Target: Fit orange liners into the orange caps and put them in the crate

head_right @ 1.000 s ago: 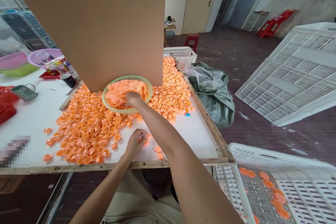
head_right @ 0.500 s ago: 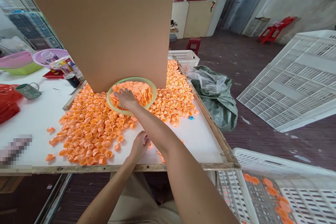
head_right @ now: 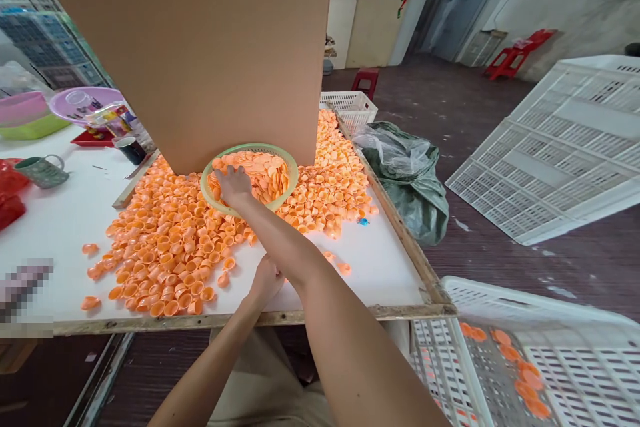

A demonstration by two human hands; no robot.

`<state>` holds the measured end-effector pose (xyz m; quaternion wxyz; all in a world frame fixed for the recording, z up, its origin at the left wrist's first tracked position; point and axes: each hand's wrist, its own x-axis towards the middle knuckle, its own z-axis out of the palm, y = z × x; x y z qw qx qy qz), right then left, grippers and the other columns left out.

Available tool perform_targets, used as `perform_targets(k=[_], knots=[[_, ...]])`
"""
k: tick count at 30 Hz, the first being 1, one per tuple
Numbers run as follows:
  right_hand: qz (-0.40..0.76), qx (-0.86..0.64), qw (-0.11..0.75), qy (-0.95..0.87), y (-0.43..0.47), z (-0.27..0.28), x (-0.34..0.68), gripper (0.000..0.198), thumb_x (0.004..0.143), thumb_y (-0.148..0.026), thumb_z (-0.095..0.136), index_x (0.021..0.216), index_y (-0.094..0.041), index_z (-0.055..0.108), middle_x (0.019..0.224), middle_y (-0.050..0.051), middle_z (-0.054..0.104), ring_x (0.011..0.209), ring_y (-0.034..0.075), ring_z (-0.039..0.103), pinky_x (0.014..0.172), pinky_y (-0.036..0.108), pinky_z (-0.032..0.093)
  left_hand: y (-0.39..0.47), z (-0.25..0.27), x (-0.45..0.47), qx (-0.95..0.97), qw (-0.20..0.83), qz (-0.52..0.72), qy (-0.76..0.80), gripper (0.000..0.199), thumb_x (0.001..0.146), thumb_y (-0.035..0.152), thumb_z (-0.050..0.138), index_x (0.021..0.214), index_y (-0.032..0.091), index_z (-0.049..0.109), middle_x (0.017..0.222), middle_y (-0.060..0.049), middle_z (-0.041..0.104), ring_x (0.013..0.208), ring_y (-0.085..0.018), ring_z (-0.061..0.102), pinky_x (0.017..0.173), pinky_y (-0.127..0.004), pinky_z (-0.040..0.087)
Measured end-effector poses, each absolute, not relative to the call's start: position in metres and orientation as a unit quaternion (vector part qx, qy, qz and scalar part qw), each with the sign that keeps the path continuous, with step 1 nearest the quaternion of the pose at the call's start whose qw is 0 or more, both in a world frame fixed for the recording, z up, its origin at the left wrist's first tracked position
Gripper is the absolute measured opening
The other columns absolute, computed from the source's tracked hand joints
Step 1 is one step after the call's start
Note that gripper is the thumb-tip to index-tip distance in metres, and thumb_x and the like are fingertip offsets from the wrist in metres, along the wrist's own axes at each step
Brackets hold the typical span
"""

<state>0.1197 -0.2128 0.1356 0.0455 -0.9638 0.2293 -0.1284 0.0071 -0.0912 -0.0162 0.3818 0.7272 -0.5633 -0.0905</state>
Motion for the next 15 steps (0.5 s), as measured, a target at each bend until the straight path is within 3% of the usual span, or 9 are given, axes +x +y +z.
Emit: perform_targets(k=[4,8,11,15], knots=[[-0.155,-0.952,0.071,0.254,-0.217,0.139,0.118,0.047,0.084,-0.013,0.048,0.130,-0.022,0.044,0.124,0.015,0.052,0.112,0.032,0.050,0.079,0.039,0.048,-0.091,-0.016,0.008,0.723,0.387,-0.100,-0.564,0.012,0.080,0.009,0.048,0.077,0.017,0.056,0.073,-0.004,0.057,0.075,-0.018,0.054,0.066,-0.027,0.040],[-0.183,-0.937,0.137,0.263,-0.226,0.147,0.104,0.048,0.085,-0.019,0.050,0.132,-0.021,0.042,0.119,0.014,0.056,0.103,0.029,0.056,0.083,0.041,0.047,-0.092,-0.015,0.008,0.719,0.395,-0.106,-0.562,0.012,0.082,0.011,0.049,0.082,0.018,0.058,0.077,-0.004,0.059,0.078,-0.018,0.055,0.070,-0.028,0.042],[-0.224,-0.900,0.242,0.286,-0.236,0.145,0.094,0.049,0.084,-0.027,0.055,0.131,-0.019,0.043,0.116,0.013,0.059,0.102,0.028,0.058,0.086,0.041,0.047,-0.092,-0.015,0.008,0.716,0.403,-0.107,-0.560,0.013,0.083,0.011,0.049,0.087,0.018,0.059,0.081,-0.004,0.061,0.079,-0.017,0.055,0.073,-0.029,0.044],[-0.340,-0.757,0.447,0.334,-0.254,0.144,0.091,0.052,0.077,-0.030,0.064,0.125,-0.020,0.048,0.118,0.009,0.061,0.104,0.024,0.059,0.088,0.037,0.048,-0.091,-0.012,0.008,0.709,0.411,-0.120,-0.561,0.013,0.086,0.014,0.048,0.089,0.019,0.060,0.087,-0.005,0.063,0.086,-0.018,0.056,0.076,-0.030,0.045]])
